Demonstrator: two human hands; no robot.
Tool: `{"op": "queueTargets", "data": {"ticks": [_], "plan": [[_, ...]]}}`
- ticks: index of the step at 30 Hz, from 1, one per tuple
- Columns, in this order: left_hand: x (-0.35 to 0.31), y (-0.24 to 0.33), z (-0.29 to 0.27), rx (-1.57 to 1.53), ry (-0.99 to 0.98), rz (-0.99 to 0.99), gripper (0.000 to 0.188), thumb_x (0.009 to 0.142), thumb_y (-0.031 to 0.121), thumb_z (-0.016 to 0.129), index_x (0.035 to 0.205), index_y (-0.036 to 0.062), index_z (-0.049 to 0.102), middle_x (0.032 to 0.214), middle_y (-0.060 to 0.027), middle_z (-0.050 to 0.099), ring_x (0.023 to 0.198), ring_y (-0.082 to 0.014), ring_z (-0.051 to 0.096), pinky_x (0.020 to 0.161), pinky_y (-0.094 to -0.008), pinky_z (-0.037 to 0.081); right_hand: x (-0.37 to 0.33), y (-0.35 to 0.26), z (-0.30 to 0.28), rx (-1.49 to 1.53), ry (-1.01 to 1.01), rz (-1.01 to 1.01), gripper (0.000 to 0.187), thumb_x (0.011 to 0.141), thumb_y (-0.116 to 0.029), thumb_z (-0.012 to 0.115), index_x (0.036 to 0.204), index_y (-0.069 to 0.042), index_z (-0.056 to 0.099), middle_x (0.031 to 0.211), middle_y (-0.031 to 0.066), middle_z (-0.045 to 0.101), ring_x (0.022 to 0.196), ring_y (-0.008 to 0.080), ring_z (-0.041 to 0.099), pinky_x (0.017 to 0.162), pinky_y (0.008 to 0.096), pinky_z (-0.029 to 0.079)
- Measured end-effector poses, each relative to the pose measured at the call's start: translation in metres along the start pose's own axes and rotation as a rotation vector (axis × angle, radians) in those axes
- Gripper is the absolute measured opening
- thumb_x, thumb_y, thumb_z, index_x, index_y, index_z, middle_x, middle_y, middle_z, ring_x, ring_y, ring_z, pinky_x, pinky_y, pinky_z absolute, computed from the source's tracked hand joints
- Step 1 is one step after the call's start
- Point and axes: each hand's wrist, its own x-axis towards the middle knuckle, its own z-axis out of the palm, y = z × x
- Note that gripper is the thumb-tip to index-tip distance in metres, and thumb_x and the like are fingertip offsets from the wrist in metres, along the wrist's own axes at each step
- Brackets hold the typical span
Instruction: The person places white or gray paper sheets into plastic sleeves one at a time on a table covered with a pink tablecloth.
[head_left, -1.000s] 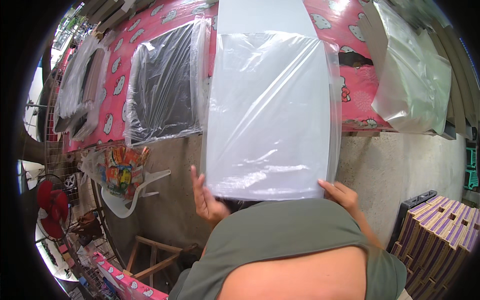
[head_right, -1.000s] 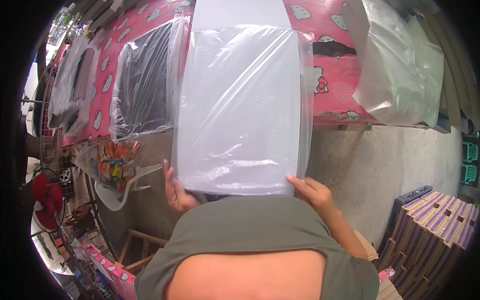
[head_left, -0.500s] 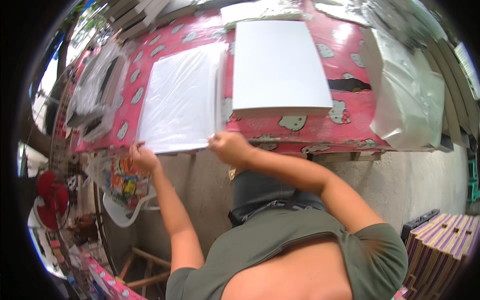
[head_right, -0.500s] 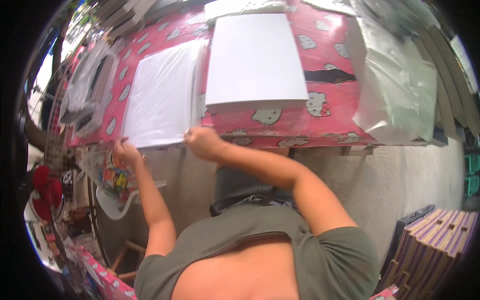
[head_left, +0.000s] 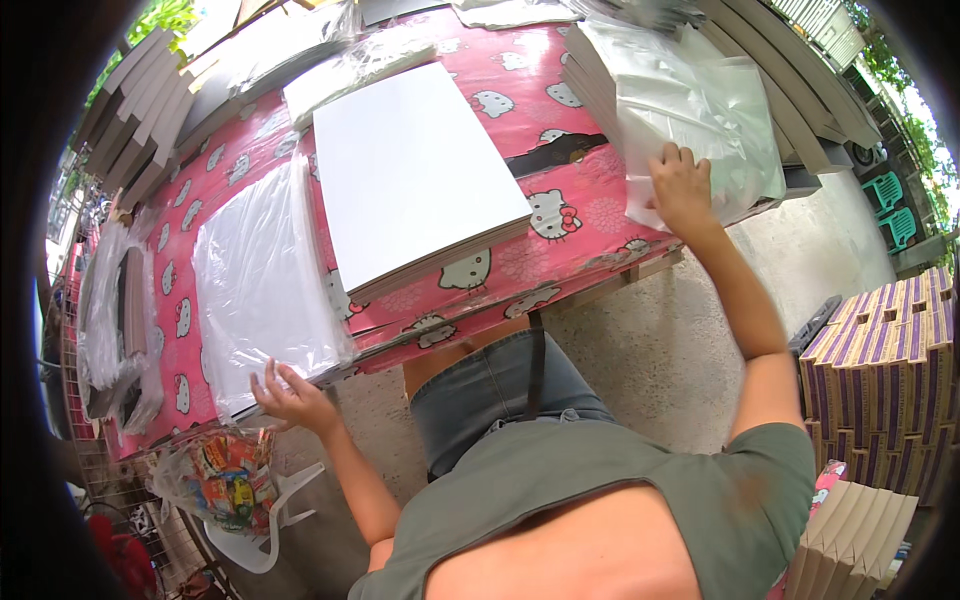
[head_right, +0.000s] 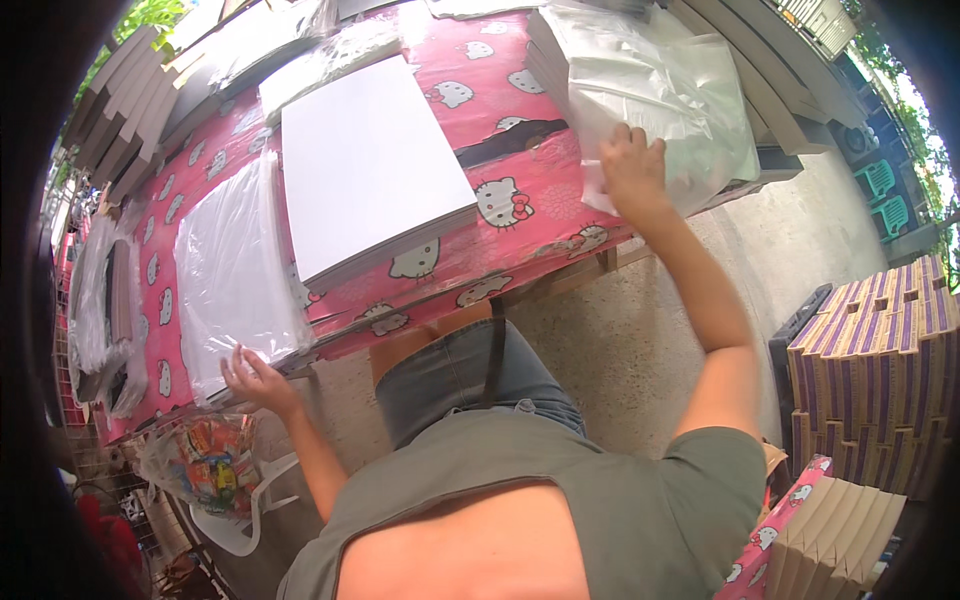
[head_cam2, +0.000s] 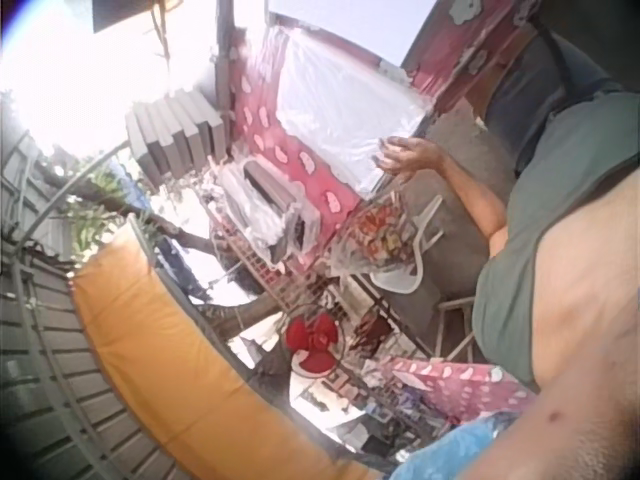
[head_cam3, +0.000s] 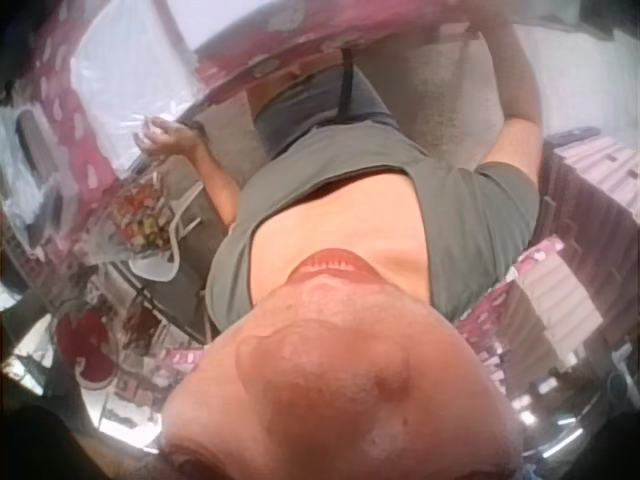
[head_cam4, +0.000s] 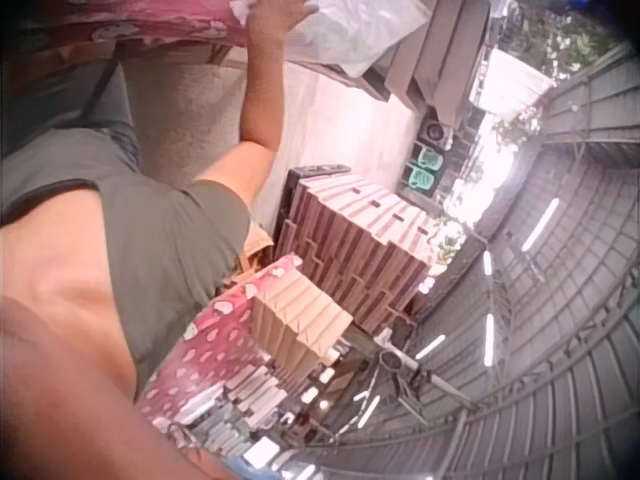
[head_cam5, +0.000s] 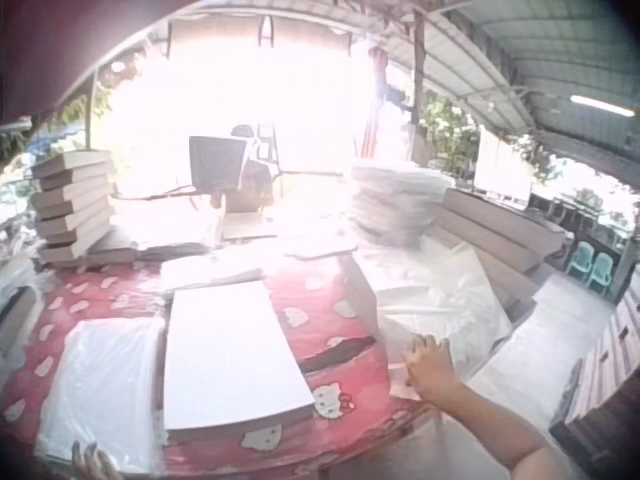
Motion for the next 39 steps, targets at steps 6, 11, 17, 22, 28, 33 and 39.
{"op": "queueTargets", "data": {"ticks": [6,11,17,22,28,33,39], "plan": [[0.003,0.091,-0.033,-0.708,0.04,-0.211,0.019,0.084,0.005,0.051,0.102,0.0036,0.057,0.128,-0.0101,0.038,0.12,-0.0201,0.034,0.099,-0.0344,0.028,0.027,0.088,0.006,0.713,0.55,0.051,0.013,0.072,-0.002,0.053,0.081,-0.002,0.062,0.092,0.0121,0.061,0.086,0.0267,0.058,0.077,0.0341,0.044],[-0.018,0.18,-0.021,-0.679,-0.353,0.221,0.055,0.077,0.006,0.062,0.125,0.0027,0.035,0.13,-0.0111,0.035,0.122,-0.0201,0.03,0.099,-0.0357,0.028,0.039,0.067,0.012,1.062,0.413,0.656,0.014,0.083,-0.013,0.053,0.089,-0.002,0.06,0.075,0.0093,0.061,0.068,0.02,0.059,0.062,0.0311,0.047],[-0.011,0.224,-0.035,-1.191,-1.017,0.063,0.046,0.077,0.011,0.066,0.116,-0.0017,0.045,0.108,-0.0087,0.052,0.087,-0.0135,0.054,0.074,-0.0258,0.044,-0.042,-0.151,-0.05,2.157,-0.604,-0.373,0.021,0.083,-0.017,0.055,0.098,-0.002,0.057,0.078,0.0064,0.059,0.07,0.0142,0.056,0.061,0.0289,0.045],[-0.013,0.2,-0.03,-1.201,-0.848,-0.423,0.018,0.083,0.016,0.061,0.086,-0.0018,0.059,0.075,-0.0019,0.06,0.067,-0.0047,0.053,0.059,-0.0184,0.044,-0.04,-0.158,-0.082,1.877,-0.148,-0.358,0.018,0.076,-0.009,0.062,0.091,0.002,0.059,0.076,0.0119,0.062,0.07,0.0166,0.059,0.063,0.0288,0.046],[-0.002,0.177,-0.041,-1.629,-0.963,-0.843,0.051,0.078,0.02,0.066,0.117,-0.001,0.04,0.088,-0.0115,0.06,0.07,-0.0166,0.062,0.061,-0.0267,0.053,-0.03,-0.143,-0.074,1.809,-0.284,-0.077,0.011,0.076,-0.002,0.06,0.086,0.001,0.061,0.074,0.0068,0.061,0.069,0.008,0.053,0.061,0.0228,0.043],[-0.009,0.169,-0.037,-1.476,-0.998,-0.784,0.033,0.078,0.017,0.067,0.1,-0.0022,0.054,0.076,-0.0077,0.06,0.067,-0.0117,0.059,0.06,-0.0232,0.049,-0.031,-0.147,-0.072,1.789,-0.073,0.03,0.009,0.078,-0.002,0.058,0.087,-0.001,0.061,0.068,0.0043,0.057,0.061,0.0059,0.047,0.056,0.0218,0.039],[-0.016,0.152,-0.024,-1.371,-0.832,-0.515,0.034,0.084,0.031,0.058,0.087,-0.002,0.06,0.07,-0.0073,0.061,0.066,-0.0115,0.06,0.058,-0.0248,0.05,-0.032,-0.157,-0.073,1.773,0.261,-0.171,0.006,0.081,-0.006,0.059,0.078,-0.001,0.058,0.057,0.0025,0.05,0.054,0.0064,0.044,0.05,0.0231,0.037]]}}
